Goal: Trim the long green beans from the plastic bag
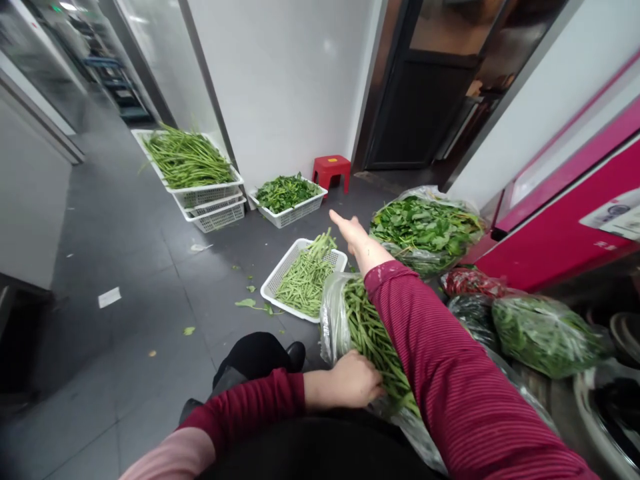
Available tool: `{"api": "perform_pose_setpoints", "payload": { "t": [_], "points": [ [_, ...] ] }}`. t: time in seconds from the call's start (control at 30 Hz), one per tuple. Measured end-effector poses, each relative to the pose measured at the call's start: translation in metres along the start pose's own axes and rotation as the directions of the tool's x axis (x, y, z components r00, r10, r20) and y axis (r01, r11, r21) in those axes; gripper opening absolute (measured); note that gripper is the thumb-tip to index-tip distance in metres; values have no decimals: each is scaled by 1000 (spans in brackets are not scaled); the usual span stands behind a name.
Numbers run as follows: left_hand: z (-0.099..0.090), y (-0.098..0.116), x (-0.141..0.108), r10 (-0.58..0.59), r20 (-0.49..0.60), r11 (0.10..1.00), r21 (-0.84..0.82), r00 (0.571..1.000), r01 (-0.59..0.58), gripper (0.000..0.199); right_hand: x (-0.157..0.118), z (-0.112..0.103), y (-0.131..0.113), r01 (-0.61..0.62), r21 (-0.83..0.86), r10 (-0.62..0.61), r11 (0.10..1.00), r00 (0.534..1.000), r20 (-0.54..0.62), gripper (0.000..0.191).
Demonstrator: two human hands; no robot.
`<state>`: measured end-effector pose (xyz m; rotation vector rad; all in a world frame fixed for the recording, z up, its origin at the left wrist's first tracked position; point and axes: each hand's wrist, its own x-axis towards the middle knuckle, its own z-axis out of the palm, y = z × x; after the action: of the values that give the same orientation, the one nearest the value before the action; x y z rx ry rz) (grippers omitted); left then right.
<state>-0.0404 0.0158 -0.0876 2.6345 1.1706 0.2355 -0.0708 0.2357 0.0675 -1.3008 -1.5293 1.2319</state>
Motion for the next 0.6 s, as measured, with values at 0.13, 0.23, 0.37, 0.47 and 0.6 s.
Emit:
{"api": "perform_pose_setpoints", "payload": {
  "t": [0.13,0.23,0.37,0.47,0.6],
  "points": [
    [-1,1,6,-27,44,998,-51,999,29,33,-51,-59,19,113,-124,-101,986,990,98,50],
    [2,11,10,-66,46,997,-45,997,68,36,-128,-120,55,-20,-163,71,986,947,312,35],
    [4,35,24,-120,102,992,-22,987,123,38,-225,-182,124,-255,-142,253,957,967,-31,26],
    [-2,49,39,-217,191,976,8,957,220,30,-272,-198,164,-339,-77,332,938,939,-90,23],
    [-33,50,47,-335,81,941,82,939,329,27,-292,-196,187,-323,-151,318,934,946,-53,16]
  ]
}}
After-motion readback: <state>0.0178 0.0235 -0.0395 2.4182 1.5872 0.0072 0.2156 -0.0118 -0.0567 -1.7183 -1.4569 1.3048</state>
